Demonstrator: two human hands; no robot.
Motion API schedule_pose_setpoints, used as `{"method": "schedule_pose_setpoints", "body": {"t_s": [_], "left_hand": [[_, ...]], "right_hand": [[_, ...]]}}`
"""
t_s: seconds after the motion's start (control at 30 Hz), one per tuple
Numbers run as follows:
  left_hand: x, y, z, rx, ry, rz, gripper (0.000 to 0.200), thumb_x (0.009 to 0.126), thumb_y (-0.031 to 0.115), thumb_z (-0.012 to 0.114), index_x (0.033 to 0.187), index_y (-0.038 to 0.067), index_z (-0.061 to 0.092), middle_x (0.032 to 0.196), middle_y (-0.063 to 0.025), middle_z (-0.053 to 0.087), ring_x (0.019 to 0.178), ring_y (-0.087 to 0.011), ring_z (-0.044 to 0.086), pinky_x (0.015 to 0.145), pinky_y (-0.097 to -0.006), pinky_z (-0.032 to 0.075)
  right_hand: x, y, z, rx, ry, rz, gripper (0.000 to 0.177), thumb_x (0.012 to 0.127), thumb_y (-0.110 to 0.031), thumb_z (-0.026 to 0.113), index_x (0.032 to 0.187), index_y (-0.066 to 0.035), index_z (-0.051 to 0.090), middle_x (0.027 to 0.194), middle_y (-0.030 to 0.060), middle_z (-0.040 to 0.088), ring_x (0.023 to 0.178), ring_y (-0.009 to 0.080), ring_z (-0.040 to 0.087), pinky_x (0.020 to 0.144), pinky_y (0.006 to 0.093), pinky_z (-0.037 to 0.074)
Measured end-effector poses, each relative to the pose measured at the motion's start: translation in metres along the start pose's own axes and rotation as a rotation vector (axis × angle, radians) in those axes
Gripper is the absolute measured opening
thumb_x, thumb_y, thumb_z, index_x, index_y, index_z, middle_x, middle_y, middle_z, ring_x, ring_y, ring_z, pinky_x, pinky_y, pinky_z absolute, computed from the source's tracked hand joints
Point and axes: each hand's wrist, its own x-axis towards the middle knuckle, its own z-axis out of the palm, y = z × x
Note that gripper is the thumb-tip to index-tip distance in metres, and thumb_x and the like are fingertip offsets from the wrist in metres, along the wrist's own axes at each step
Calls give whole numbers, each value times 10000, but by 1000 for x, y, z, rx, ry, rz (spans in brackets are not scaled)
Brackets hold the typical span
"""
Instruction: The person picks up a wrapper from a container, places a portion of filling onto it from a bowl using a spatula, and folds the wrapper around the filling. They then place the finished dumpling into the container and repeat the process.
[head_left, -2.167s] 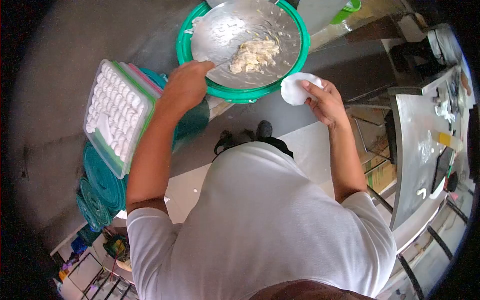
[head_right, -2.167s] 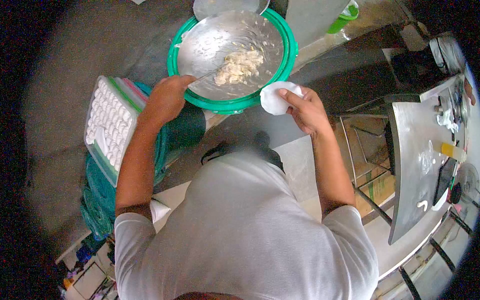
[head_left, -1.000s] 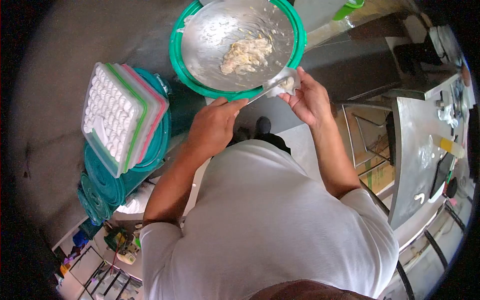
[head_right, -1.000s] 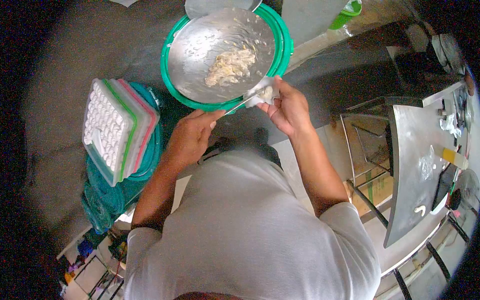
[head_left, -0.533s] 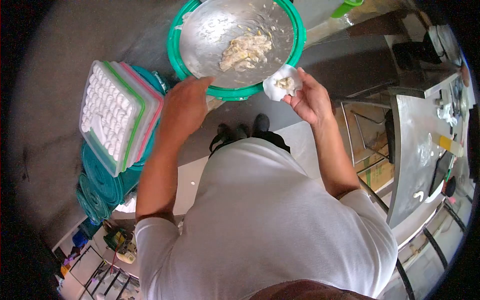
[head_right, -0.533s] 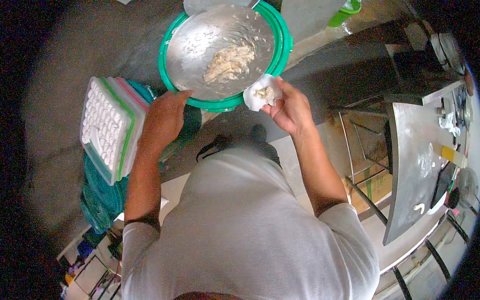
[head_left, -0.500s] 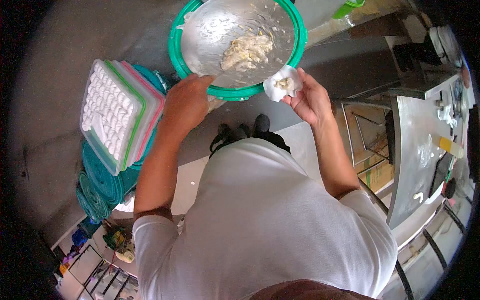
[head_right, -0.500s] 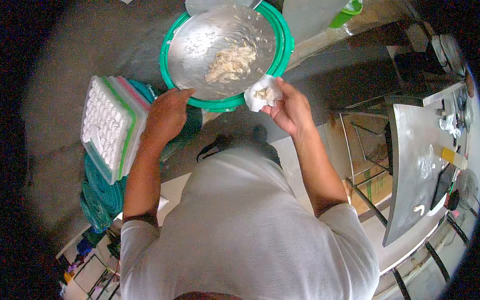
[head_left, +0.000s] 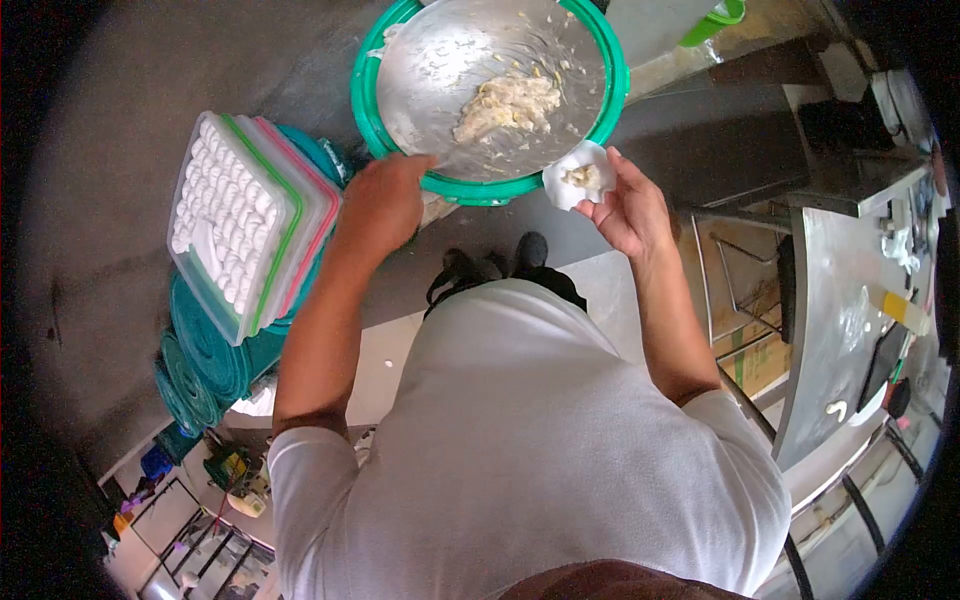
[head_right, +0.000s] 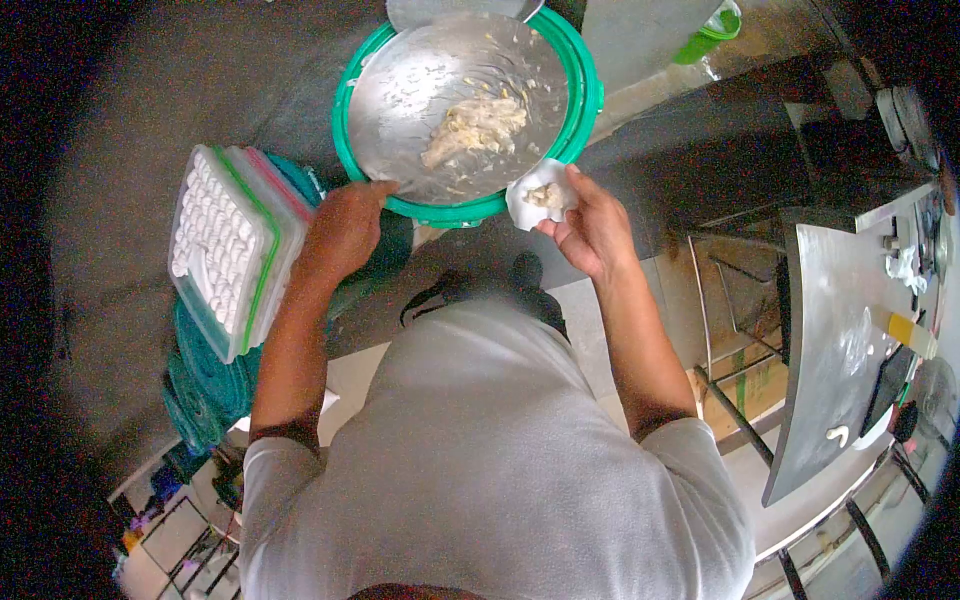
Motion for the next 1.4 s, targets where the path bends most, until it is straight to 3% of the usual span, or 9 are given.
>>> {"method": "schedule_pose_setpoints", "body": {"t_s": [0.4,0.5,0.6,0.7,0.8,0.93,1.13,1.33,1.4], "left_hand": [[11,16,-7,-203,-45,96,327,889,39,508,1168,56,679,1007,-250,660,980,-406,640,877,-467,504],[21,28,-2,-42,-52,-14,375,817,21,537,1167,35,668,1022,-234,651,982,-400,629,874,-481,492],[13,21,1,-82,-56,125,380,816,21,548,1176,42,668,1008,-228,649,966,-394,628,854,-476,495],[9,16,-11,-120,-83,73,376,810,22,570,1170,50,674,1001,-224,650,960,-396,624,843,-481,493],[14,22,-4,-123,-8,86,282,929,80,511,1151,51,682,986,-228,665,922,-413,634,837,-470,504],[7,23,-7,-179,-98,163,269,942,90,514,1146,50,684,1010,-226,673,950,-410,638,856,-457,508],[3,22,-14,-265,-52,67,268,957,95,508,1155,50,681,1083,-240,672,1020,-379,653,913,-435,505],[-26,51,-11,-422,-170,36,294,944,95,517,1189,46,670,1032,-240,669,968,-380,654,879,-412,504],[-37,63,-4,-459,-58,75,303,938,75,516,1199,46,667,988,-225,654,915,-374,640,840,-402,503]], "right_hand": [[5,-4,-4,5,-16,-15,384,1029,-278,480,1266,24,497,1210,210,612,1025,352,666,783,467,605],[5,-3,2,-13,9,-36,381,1026,-278,488,1251,29,502,1187,207,624,1015,348,671,775,466,608],[6,-6,-1,-23,-2,-46,374,1025,-277,491,1239,29,506,1175,206,631,1010,344,673,773,469,610],[5,-6,0,-26,-1,-40,371,1026,-275,487,1236,29,507,1182,207,626,1010,343,673,777,472,611],[6,-6,3,-31,12,-50,366,1027,-271,482,1232,32,507,1191,207,620,1010,341,674,780,469,613],[5,-7,1,-36,25,-47,359,1029,-261,476,1229,35,507,1181,210,622,1013,341,674,781,462,614],[4,-6,3,-24,36,-61,360,1019,-255,492,1209,49,517,1121,204,644,941,328,691,721,434,611],[-2,-8,14,26,-46,1,368,1030,-263,464,1234,39,510,1157,205,640,962,323,687,749,435,604],[2,-8,6,64,-99,17,386,1031,-267,464,1257,44,495,1201,218,618,1021,338,667,809,458,590]]}}
